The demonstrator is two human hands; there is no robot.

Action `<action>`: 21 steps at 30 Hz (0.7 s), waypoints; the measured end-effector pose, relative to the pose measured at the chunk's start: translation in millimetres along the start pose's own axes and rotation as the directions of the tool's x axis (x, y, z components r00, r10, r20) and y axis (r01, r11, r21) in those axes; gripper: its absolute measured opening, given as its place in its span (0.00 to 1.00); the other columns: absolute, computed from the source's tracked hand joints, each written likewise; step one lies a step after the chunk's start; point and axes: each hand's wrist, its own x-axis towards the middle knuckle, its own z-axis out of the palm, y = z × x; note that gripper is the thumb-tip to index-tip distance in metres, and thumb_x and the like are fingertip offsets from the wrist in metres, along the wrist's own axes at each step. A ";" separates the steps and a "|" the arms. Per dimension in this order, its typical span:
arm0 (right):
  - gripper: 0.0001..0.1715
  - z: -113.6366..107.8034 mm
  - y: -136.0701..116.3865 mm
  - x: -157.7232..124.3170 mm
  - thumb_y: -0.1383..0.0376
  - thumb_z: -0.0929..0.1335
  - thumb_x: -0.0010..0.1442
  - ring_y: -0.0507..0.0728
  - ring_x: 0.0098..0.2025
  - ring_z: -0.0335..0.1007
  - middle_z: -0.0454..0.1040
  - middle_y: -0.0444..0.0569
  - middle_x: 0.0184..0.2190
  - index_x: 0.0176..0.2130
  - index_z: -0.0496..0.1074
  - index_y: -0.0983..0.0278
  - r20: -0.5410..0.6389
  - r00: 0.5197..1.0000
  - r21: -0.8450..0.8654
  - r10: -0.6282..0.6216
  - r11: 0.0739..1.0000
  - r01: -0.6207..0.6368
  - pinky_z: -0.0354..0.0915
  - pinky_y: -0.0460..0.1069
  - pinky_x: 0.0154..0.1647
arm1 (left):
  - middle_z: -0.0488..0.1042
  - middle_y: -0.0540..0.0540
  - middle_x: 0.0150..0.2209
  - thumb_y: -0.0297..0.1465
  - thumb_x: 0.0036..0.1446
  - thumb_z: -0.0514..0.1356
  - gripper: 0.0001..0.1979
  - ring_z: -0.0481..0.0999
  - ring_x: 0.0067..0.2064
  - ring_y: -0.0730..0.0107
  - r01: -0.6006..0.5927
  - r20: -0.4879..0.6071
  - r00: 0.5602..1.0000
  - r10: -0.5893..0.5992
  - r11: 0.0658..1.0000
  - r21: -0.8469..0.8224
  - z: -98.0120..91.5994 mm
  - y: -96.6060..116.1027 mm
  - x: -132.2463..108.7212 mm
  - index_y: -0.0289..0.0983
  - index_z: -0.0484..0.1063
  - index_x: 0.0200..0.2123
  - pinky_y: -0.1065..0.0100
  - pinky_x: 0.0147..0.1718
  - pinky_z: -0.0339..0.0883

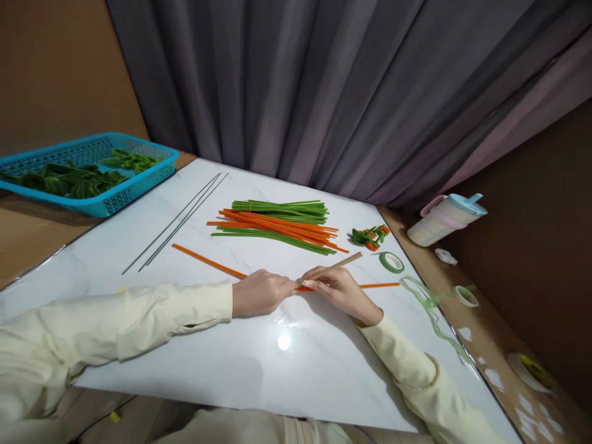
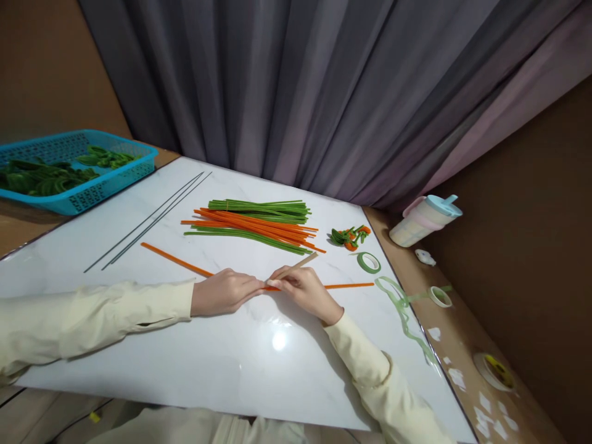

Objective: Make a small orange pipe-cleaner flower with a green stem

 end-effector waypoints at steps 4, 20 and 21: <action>0.13 0.9 1.3 0.0 0.59 0.64 0.59 0.53 0.36 0.71 0.75 0.50 0.36 0.33 0.74 0.66 -0.134 0.990 0.001 0.053 0.999 -0.053 0.66 0.46 0.38 | 0.73 0.51 0.28 0.35 0.63 0.48 0.12 0.72 0.28 0.74 0.172 0.003 0.984 -0.176 0.958 -0.229 -5.1 0.5 4.3 0.36 0.68 0.33 0.73 0.26 0.57; 0.20 7.1 -3.5 -2.2 0.53 0.65 0.57 0.54 0.34 0.72 0.75 0.52 0.32 0.32 0.74 0.69 0.054 0.981 0.329 0.187 0.924 -0.194 0.68 0.48 0.38 | 0.70 0.51 0.24 0.32 0.63 0.49 0.13 0.69 0.26 0.74 -0.111 -0.180 0.980 0.084 0.984 -0.142 -5.5 2.5 1.1 0.35 0.68 0.29 0.72 0.26 0.57; 0.20 8.1 -2.9 -2.5 0.53 0.65 0.56 0.53 0.34 0.72 0.75 0.51 0.31 0.32 0.73 0.69 0.064 0.978 0.343 0.200 0.916 -0.210 0.68 0.48 0.38 | 0.70 0.51 0.23 0.31 0.63 0.49 0.13 0.68 0.26 0.74 -0.140 -0.195 0.973 0.121 0.986 -0.092 -4.9 2.6 0.7 0.35 0.68 0.28 0.71 0.25 0.56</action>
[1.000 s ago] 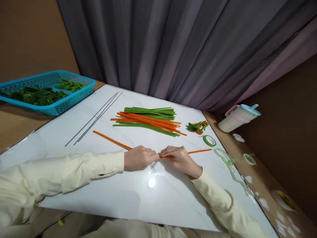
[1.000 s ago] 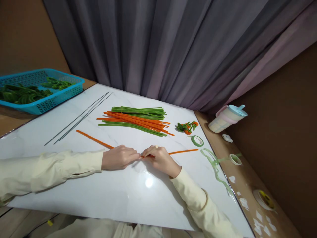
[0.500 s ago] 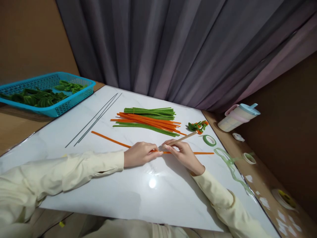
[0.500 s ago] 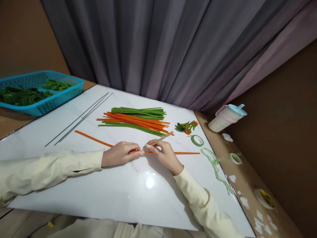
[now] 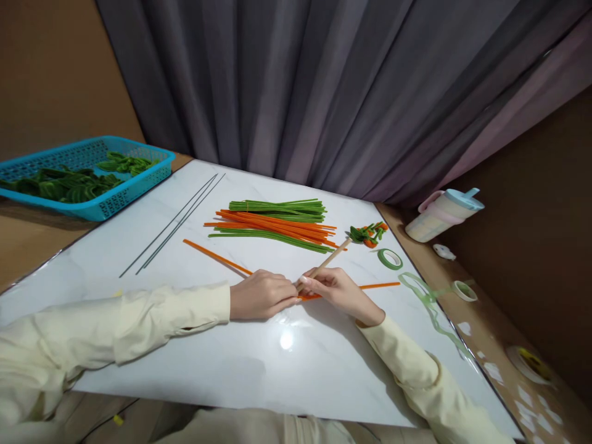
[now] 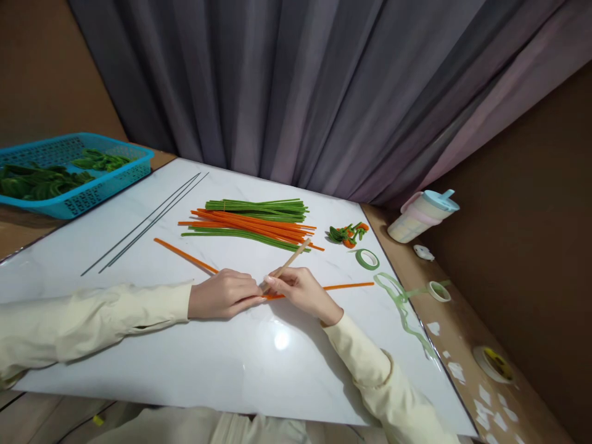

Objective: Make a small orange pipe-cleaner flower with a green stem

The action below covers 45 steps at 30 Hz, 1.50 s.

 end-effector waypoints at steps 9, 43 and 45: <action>0.19 2.7 -4.1 -1.7 0.53 0.67 0.55 0.54 0.30 0.73 0.73 0.49 0.28 0.31 0.70 0.68 0.138 0.987 0.122 0.085 0.987 -0.102 0.69 0.49 0.34 | 0.67 0.51 0.23 0.28 0.61 0.49 0.11 0.64 0.24 0.72 -0.192 0.002 0.981 0.195 0.963 0.190 -1.7 -0.4 -0.5 0.36 0.64 0.27 0.68 0.23 0.54; 0.14 -5.9 -6.9 -6.8 0.59 0.69 0.53 0.54 0.30 0.72 0.77 0.51 0.29 0.33 0.76 0.68 0.169 0.980 -0.262 -0.101 0.954 0.143 0.69 0.46 0.31 | 0.64 0.51 0.20 0.23 0.59 0.46 0.10 0.62 0.23 0.73 -0.285 -0.040 0.951 0.307 0.918 0.274 -3.5 -1.2 -0.5 0.35 0.63 0.27 0.69 0.20 0.52; 0.13 -5.4 -7.6 -7.4 0.60 0.68 0.53 0.53 0.31 0.72 0.77 0.50 0.30 0.34 0.75 0.67 0.177 0.978 -0.273 -0.110 0.949 0.156 0.70 0.46 0.32 | 0.64 0.51 0.20 0.23 0.58 0.47 0.10 0.62 0.23 0.72 -0.281 -0.036 0.953 0.301 0.923 0.262 -2.8 -1.8 -1.0 0.35 0.63 0.28 0.68 0.19 0.53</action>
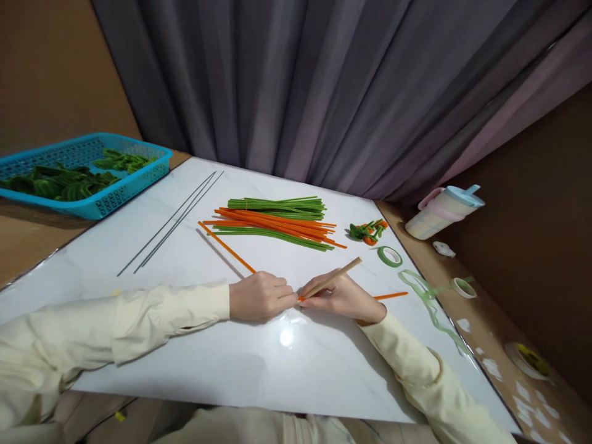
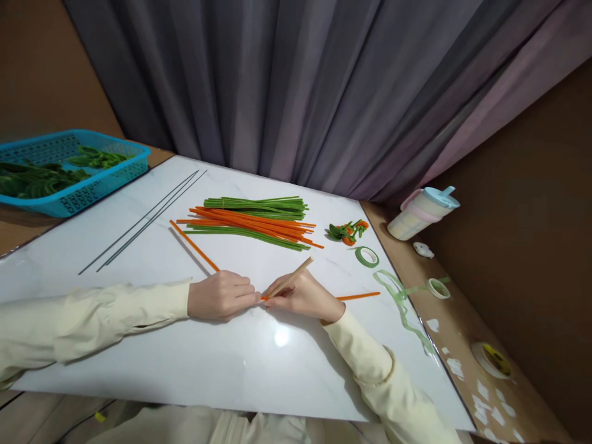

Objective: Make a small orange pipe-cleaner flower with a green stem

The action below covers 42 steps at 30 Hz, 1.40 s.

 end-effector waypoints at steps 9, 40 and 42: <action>0.10 -0.8 -8.0 -1.7 0.65 0.67 0.54 0.52 0.31 0.72 0.77 0.49 0.33 0.36 0.75 0.65 -0.005 0.995 -0.195 -0.097 0.976 0.094 0.68 0.44 0.32 | 0.66 0.51 0.22 0.26 0.60 0.48 0.08 0.65 0.24 0.73 0.065 0.048 0.997 -0.062 0.996 -0.055 -0.4 1.0 -0.2 0.36 0.63 0.29 0.69 0.21 0.53; 0.09 2.0 -8.6 -1.2 0.66 0.67 0.53 0.53 0.29 0.72 0.77 0.50 0.30 0.33 0.77 0.68 0.009 0.998 -0.135 -0.067 0.989 0.067 0.68 0.45 0.31 | 0.62 0.51 0.21 0.24 0.60 0.50 0.11 0.63 0.23 0.75 -0.170 -0.078 0.980 0.185 0.971 0.169 -4.7 -1.2 2.2 0.35 0.64 0.25 0.71 0.18 0.53; 0.09 2.7 -8.9 -1.5 0.66 0.67 0.54 0.53 0.28 0.72 0.77 0.50 0.29 0.33 0.76 0.68 0.001 0.998 -0.144 -0.064 0.987 0.064 0.68 0.45 0.30 | 0.62 0.51 0.21 0.24 0.60 0.50 0.11 0.63 0.23 0.75 -0.171 -0.081 0.979 0.186 0.971 0.168 -5.2 -1.2 2.4 0.35 0.65 0.26 0.71 0.18 0.53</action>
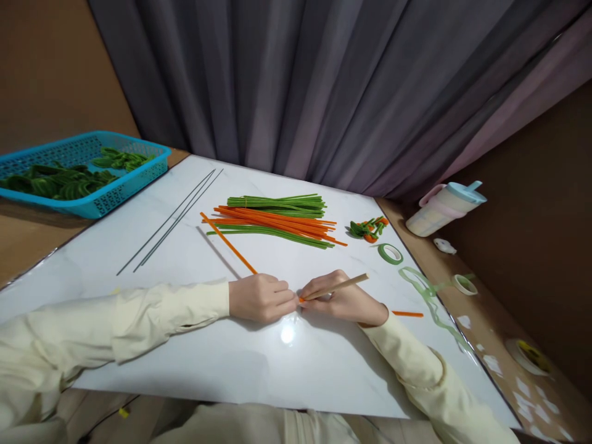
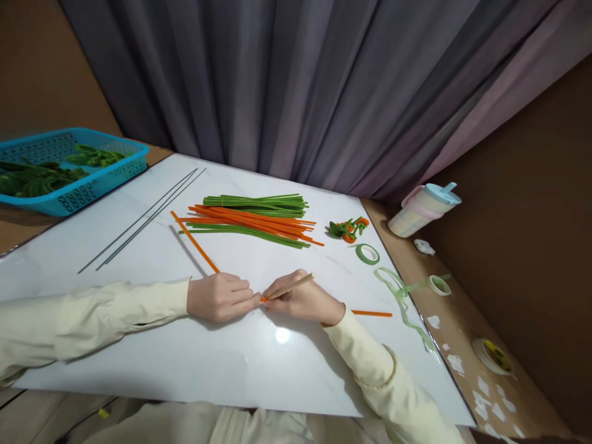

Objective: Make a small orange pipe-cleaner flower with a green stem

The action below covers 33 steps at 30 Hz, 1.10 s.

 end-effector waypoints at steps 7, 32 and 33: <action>0.10 0.7 -4.1 -0.9 0.65 0.66 0.55 0.51 0.26 0.70 0.76 0.50 0.27 0.31 0.76 0.68 -0.011 0.999 -0.035 -0.045 0.998 0.044 0.65 0.44 0.27 | 0.61 0.51 0.21 0.24 0.59 0.51 0.10 0.62 0.23 0.75 0.011 -0.027 1.000 -0.011 1.000 -0.003 1.3 -0.5 0.2 0.34 0.64 0.26 0.71 0.18 0.53; 0.08 -3.6 -2.5 0.8 0.66 0.66 0.56 0.48 0.25 0.67 0.74 0.49 0.25 0.32 0.73 0.70 0.065 0.990 -0.009 -0.123 0.992 0.124 0.62 0.42 0.27 | 0.60 0.51 0.20 0.24 0.57 0.53 0.08 0.61 0.23 0.74 -0.017 -0.043 0.999 0.016 1.000 -0.024 1.3 -0.5 -0.7 0.33 0.64 0.25 0.70 0.18 0.51; 0.08 -2.8 -2.5 0.8 0.67 0.66 0.56 0.48 0.23 0.66 0.74 0.48 0.24 0.30 0.73 0.69 0.055 0.992 -0.006 -0.114 0.993 0.114 0.61 0.42 0.26 | 0.60 0.51 0.20 0.24 0.57 0.54 0.08 0.61 0.22 0.74 -0.017 -0.044 0.999 0.017 1.000 -0.020 1.2 -0.4 -0.6 0.33 0.65 0.25 0.70 0.18 0.51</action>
